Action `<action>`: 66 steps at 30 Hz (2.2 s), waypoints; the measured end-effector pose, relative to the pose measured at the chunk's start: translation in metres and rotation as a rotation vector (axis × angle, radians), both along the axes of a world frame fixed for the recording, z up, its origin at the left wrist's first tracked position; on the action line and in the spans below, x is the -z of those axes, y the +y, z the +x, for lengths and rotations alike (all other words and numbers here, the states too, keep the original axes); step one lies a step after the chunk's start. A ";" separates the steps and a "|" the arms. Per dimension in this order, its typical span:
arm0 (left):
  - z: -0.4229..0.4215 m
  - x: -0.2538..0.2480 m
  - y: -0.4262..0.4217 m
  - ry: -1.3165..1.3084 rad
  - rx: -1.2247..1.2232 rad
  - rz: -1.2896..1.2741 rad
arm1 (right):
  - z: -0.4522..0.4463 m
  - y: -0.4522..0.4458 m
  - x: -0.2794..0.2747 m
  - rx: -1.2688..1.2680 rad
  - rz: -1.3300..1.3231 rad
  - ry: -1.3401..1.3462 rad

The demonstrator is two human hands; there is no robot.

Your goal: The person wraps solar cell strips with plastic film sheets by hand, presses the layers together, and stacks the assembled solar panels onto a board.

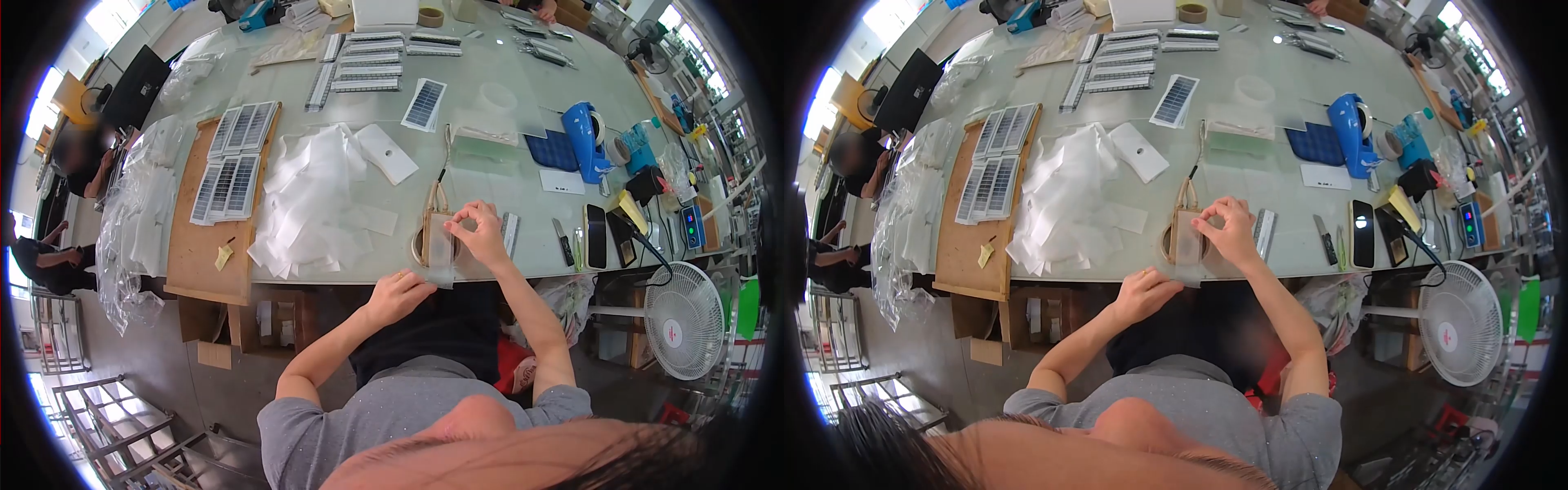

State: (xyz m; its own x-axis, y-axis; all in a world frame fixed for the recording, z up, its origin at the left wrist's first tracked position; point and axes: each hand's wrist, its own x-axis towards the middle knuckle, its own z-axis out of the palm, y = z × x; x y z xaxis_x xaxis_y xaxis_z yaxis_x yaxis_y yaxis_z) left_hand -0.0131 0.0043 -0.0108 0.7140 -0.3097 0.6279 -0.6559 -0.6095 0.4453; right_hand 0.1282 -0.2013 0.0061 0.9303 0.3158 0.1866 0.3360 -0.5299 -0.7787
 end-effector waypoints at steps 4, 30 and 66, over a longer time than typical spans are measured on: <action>0.004 -0.002 -0.001 0.107 -0.026 -0.152 | 0.009 0.003 -0.002 -0.004 -0.018 -0.029; 0.014 -0.019 0.005 0.093 -0.103 -0.010 | 0.021 0.012 -0.005 0.025 -0.077 -0.104; -0.021 -0.015 -0.010 0.150 -0.181 0.244 | 0.023 0.009 -0.012 -0.125 0.465 0.547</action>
